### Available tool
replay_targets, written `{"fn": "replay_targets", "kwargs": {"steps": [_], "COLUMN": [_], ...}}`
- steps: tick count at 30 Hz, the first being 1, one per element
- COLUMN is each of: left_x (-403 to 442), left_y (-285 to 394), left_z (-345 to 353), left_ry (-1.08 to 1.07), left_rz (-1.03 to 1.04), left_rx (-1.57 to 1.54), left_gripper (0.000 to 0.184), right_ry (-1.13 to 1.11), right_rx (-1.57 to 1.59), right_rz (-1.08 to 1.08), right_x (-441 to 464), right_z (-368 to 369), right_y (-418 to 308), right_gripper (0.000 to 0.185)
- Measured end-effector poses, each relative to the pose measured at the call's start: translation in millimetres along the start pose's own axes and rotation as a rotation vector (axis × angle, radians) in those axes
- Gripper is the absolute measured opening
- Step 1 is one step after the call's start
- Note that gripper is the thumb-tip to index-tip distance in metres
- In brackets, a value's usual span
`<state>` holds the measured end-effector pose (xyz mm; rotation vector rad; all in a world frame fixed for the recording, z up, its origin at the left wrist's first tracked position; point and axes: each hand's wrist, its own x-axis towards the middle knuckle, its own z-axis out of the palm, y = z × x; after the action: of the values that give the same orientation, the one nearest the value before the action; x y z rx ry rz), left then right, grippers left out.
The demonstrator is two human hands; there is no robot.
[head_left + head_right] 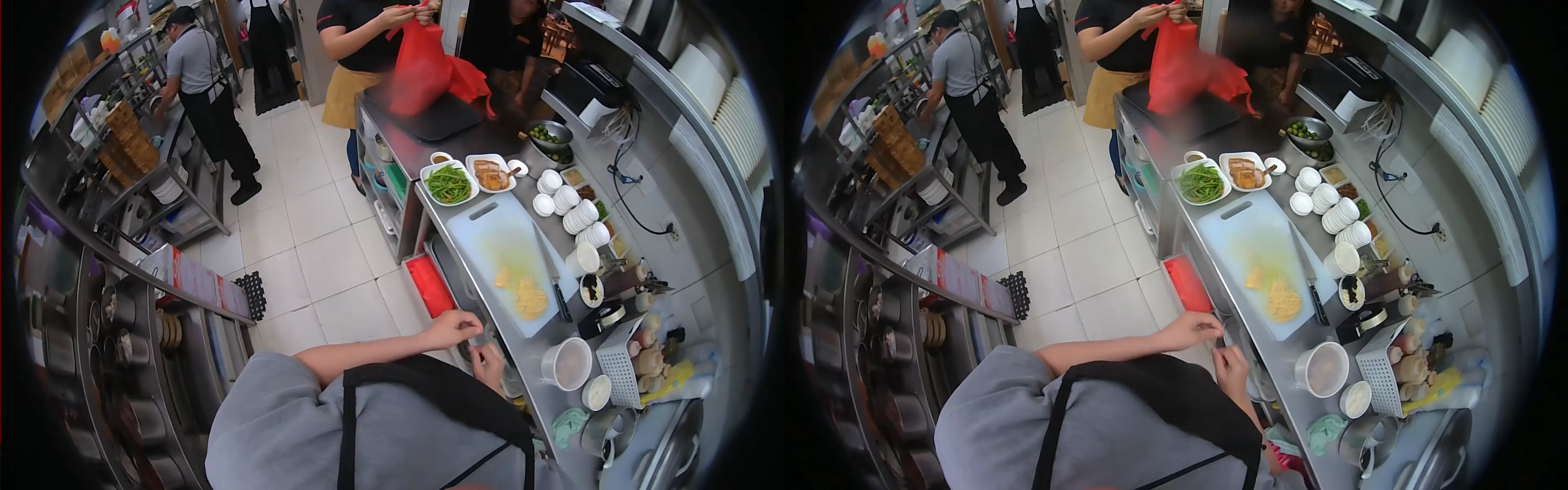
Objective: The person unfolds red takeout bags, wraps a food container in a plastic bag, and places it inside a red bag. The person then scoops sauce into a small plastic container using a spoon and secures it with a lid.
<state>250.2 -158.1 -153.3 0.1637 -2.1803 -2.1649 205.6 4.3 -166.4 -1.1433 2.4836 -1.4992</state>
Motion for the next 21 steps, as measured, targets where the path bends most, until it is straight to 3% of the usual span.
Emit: {"fn": "replay_targets", "kwargs": {"steps": [5, 8, 10, 17, 21], "left_x": [-40, -58, -68, -94, -118], "left_y": [9, -1, -9, -43, -94], "left_z": [-100, -147, -172, -239, -272], "left_ry": [0.073, 0.189, 0.212, 0.392, 0.57], "left_rz": [0.002, -0.053, -0.097, -0.233, -0.333], "left_rx": [-0.069, -0.164, -0.183, -0.072, -0.073], "left_gripper": [0.016, 0.015, 0.014, 0.016, 0.013], "right_ry": [-0.176, -0.25, -0.272, -0.587, -0.756], "right_rx": [0.058, 0.06, -0.043, -0.128, -0.24], "right_rz": [-0.131, -0.087, -0.23, -0.039, 0.233], "right_x": [35, 48, 53, 31, 21], "right_z": [77, 119, 140, 184, 208], "right_y": [-46, -67, -65, -34, 0], "right_gripper": [0.011, 0.014, 0.013, 0.014, 0.014]}}
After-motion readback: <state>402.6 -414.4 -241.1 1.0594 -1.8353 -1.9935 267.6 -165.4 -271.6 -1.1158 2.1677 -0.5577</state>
